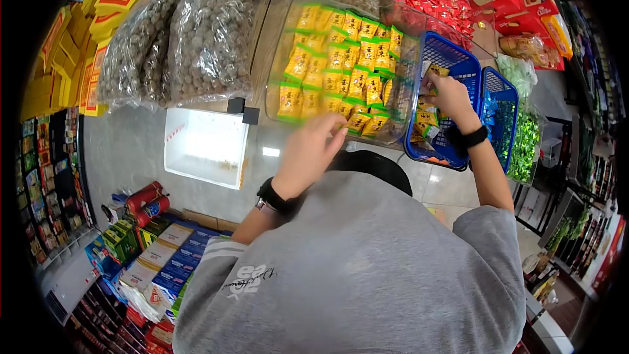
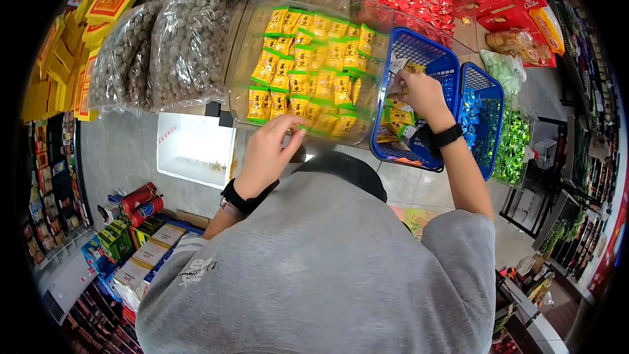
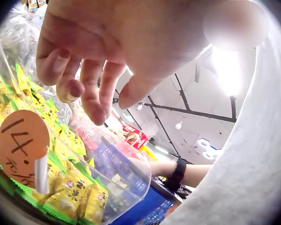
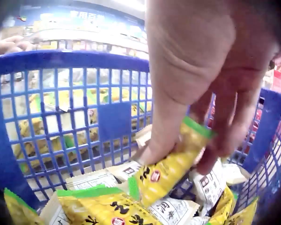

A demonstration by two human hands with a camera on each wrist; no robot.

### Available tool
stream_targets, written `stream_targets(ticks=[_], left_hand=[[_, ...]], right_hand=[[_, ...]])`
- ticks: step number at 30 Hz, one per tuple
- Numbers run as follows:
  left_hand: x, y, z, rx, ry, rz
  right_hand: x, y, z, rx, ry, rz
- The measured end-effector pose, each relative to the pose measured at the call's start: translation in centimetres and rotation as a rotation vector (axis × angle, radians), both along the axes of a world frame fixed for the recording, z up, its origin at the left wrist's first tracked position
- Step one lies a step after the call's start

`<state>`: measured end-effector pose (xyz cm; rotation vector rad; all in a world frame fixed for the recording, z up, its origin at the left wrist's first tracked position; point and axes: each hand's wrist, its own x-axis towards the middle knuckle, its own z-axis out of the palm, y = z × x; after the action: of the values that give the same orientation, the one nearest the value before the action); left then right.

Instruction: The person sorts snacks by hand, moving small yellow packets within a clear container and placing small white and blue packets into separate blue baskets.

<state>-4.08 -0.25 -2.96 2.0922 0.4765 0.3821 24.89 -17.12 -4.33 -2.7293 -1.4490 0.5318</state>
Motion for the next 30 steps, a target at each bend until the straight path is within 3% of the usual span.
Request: stream_targets(ticks=[6,10,12,16,18,20,23,26,30], left_hand=[[-0.3,0.9,-0.2,0.043,-0.05,-0.011],[-0.4,1.5,-0.7,-0.008,-0.037,-0.043],[-0.5,1.6,-1.1,-0.03,-0.035,-0.061],[-1.1,1.7,-1.5,-0.019,-0.024,-0.127],[-1.3,2.0,-1.5,-0.08,-0.024,-0.138],[-1.6,2.1,-1.6,-0.114,-0.013,-0.139],[-2.3,2.6,-2.1,-0.055,-0.006,-0.152],[-3.1,3.0,-2.7,-0.091,-0.093,-0.113],[-4.1,3.4,-2.8,-0.099,-0.02,-0.11]], right_hand=[[0.2,-3.4,1.0,0.154,0.042,0.022],[-1.3,-4.3,5.1,0.735,0.142,-0.482],[-2.3,-3.9,6.6,0.968,0.313,-0.462],[-8.5,3.2,10.1,1.025,1.004,-0.566],[-9.5,5.7,9.2,0.811,1.286,-0.474],[-11.0,8.8,7.3,0.663,1.319,-0.509],[-12.5,12.1,4.4,0.378,1.17,-0.495],[-13.8,13.2,1.4,0.206,0.794,-0.214],[-15.4,13.8,-1.0,0.204,0.755,-0.155]])
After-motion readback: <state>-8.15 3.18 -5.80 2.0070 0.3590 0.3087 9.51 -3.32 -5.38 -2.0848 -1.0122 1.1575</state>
